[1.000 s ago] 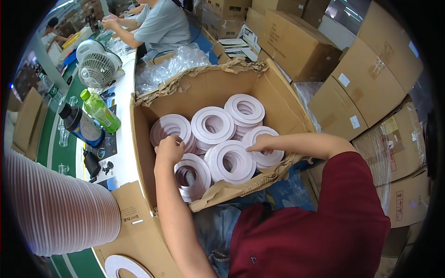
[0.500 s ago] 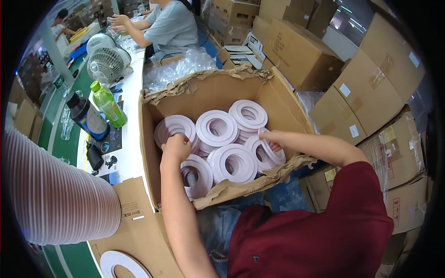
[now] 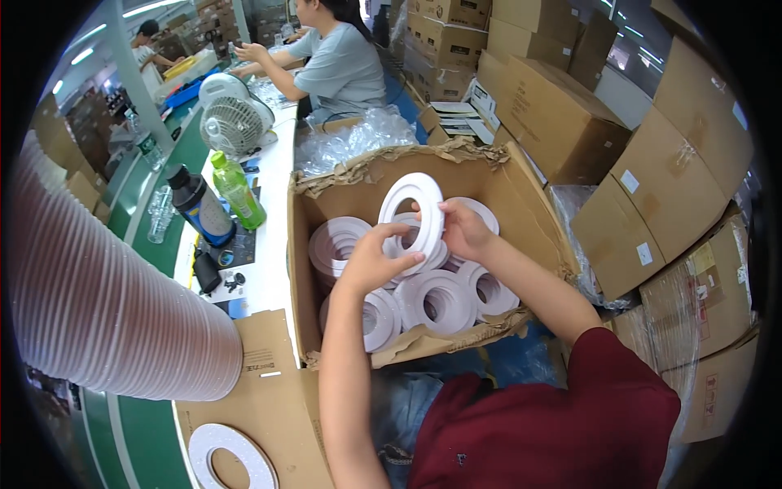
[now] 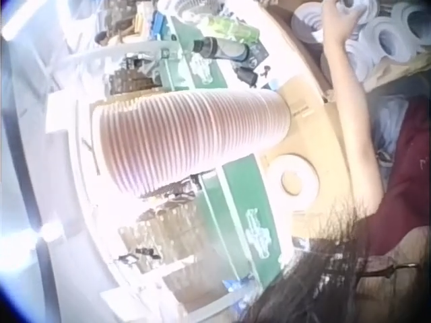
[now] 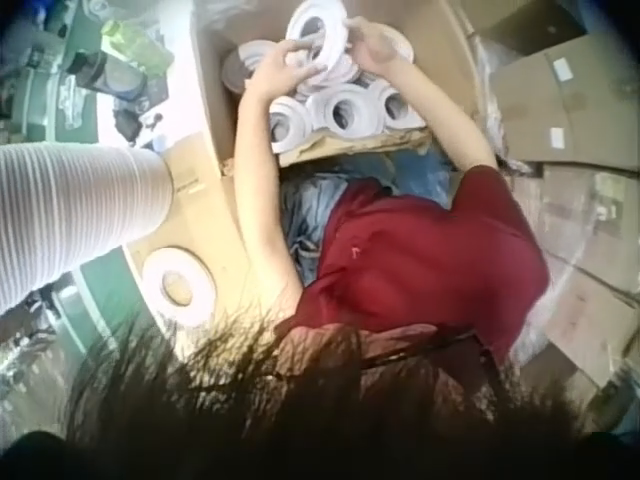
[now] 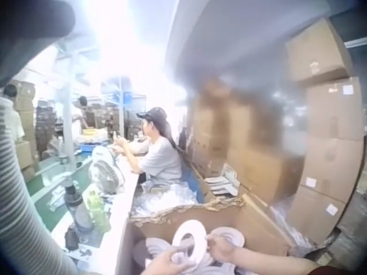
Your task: Packing rolls of white adhesive material from a stack into a cardboard box on a production line.
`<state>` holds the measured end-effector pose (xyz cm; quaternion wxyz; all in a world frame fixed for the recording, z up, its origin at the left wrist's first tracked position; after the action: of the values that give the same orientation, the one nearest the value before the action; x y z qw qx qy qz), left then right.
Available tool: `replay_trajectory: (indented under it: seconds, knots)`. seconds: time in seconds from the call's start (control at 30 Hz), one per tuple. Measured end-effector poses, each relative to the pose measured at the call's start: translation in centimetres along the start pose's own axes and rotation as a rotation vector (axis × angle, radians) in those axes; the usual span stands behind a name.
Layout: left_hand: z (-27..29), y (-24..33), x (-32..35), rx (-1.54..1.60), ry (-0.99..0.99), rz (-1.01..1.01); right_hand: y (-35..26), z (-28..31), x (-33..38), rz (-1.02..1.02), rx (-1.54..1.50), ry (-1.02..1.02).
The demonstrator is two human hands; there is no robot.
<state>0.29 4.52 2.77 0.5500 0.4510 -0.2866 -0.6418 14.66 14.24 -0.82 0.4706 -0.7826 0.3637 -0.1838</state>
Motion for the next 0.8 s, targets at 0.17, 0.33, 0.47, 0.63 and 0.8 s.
replay_trajectory:
  seconds: [0.17,0.33,0.47,0.63,0.8]
  knots:
    - [-0.1,-0.4,0.1,0.021,-0.083,0.274,2.7,-1.6,-1.6,-0.012,0.087,-0.055]
    - [0.6,-5.0,-0.1,0.131,0.028,0.378,3.3,0.4,-1.7,0.061,0.088,0.098]
    - [2.5,-7.9,-0.2,0.443,0.176,0.500,1.4,1.7,-1.3,0.097,0.159,0.205]
    - [3.1,-8.9,0.1,0.926,0.338,0.665,0.3,3.2,-1.5,0.206,0.288,0.213]
    - [3.9,-8.1,1.0,0.873,0.424,0.750,0.4,2.6,-1.5,0.027,0.481,0.172]
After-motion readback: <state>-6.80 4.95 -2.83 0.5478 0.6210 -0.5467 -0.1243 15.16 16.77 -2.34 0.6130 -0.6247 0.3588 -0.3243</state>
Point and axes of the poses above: each hand's wrist, its own x-axis away from the middle knuckle, its own z-axis out of the back of the hand, y = z × x, the point moved 7 cm from there along -x, towards the middle knuckle, and after that the axes turned 8 degrees about z, right-handed, at the moved point
